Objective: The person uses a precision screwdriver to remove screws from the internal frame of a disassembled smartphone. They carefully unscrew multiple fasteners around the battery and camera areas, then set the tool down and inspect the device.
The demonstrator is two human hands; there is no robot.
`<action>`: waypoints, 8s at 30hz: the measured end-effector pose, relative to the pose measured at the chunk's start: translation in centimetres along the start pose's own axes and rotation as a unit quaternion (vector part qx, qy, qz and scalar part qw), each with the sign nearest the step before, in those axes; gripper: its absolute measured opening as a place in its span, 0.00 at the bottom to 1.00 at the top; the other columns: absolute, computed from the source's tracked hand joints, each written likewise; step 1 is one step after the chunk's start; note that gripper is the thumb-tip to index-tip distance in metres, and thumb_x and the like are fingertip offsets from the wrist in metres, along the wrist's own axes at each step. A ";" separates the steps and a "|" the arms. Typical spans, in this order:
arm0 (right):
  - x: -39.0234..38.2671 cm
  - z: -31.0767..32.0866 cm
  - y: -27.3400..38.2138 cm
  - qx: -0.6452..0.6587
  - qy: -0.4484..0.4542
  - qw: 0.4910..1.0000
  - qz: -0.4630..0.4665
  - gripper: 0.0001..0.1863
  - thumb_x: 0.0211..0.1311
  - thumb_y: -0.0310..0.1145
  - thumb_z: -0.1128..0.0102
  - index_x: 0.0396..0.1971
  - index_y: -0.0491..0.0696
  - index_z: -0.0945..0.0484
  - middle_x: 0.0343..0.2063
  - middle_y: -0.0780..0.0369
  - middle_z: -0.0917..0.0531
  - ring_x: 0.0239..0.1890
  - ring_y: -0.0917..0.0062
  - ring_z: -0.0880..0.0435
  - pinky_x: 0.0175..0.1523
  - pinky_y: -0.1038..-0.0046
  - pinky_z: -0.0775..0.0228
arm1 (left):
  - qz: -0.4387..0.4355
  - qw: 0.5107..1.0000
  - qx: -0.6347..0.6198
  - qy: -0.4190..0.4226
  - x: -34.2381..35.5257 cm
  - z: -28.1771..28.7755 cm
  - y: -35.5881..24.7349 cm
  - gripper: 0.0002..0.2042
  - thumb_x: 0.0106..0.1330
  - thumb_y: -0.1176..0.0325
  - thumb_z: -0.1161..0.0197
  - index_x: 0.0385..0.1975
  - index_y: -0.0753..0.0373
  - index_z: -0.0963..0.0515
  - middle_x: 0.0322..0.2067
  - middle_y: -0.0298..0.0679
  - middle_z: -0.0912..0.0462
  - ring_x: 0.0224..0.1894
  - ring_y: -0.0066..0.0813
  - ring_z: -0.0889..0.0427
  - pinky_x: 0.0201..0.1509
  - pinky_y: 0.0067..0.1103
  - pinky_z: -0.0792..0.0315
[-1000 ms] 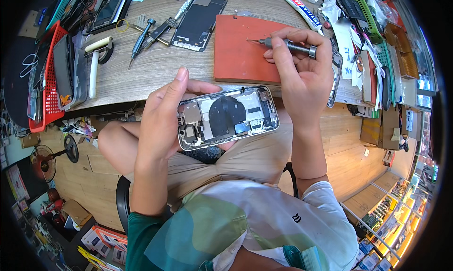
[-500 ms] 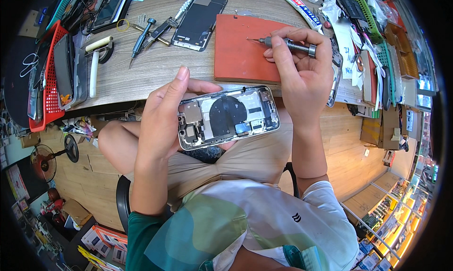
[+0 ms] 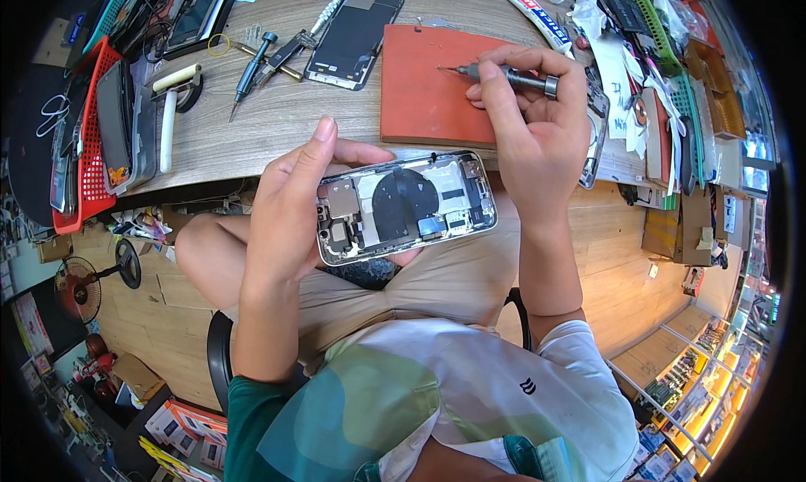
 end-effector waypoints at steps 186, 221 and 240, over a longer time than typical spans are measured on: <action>-10.0 -4.6 8.8 -0.274 0.170 0.922 0.215 0.13 0.67 0.25 0.34 0.47 0.46 0.27 0.45 0.55 0.12 0.51 0.58 0.15 0.73 0.42 0.40 | -0.047 0.996 -0.040 -0.071 -2.7 -1.2 0.7 0.28 0.84 0.53 0.50 0.53 0.80 0.19 0.43 0.51 0.11 0.40 0.29 0.11 0.44 0.23 0.16; -0.3 1.3 0.4 -0.142 0.023 0.990 -0.001 0.08 0.76 0.30 0.36 0.46 0.41 0.21 0.38 0.64 0.15 0.38 0.86 0.20 0.45 0.81 0.26 | -0.048 0.996 -0.063 -0.045 -2.4 -1.5 0.8 0.29 0.84 0.52 0.49 0.52 0.82 0.20 0.33 0.51 0.11 0.23 0.33 0.12 0.22 0.25 0.17; -0.2 1.3 0.4 -0.142 0.017 0.990 0.008 0.10 0.75 0.31 0.34 0.46 0.41 0.21 0.34 0.63 0.15 0.35 0.86 0.20 0.42 0.81 0.27 | -0.038 0.994 -0.092 -0.038 -2.3 -1.7 1.1 0.29 0.84 0.52 0.50 0.52 0.82 0.20 0.32 0.52 0.12 0.22 0.35 0.12 0.21 0.25 0.17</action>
Point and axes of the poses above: each hand's wrist, its own x-axis towards the middle knuckle, its own z-axis out of the back of the hand, y = z × x, the point moved 10 cm from there along x, towards the middle knuckle
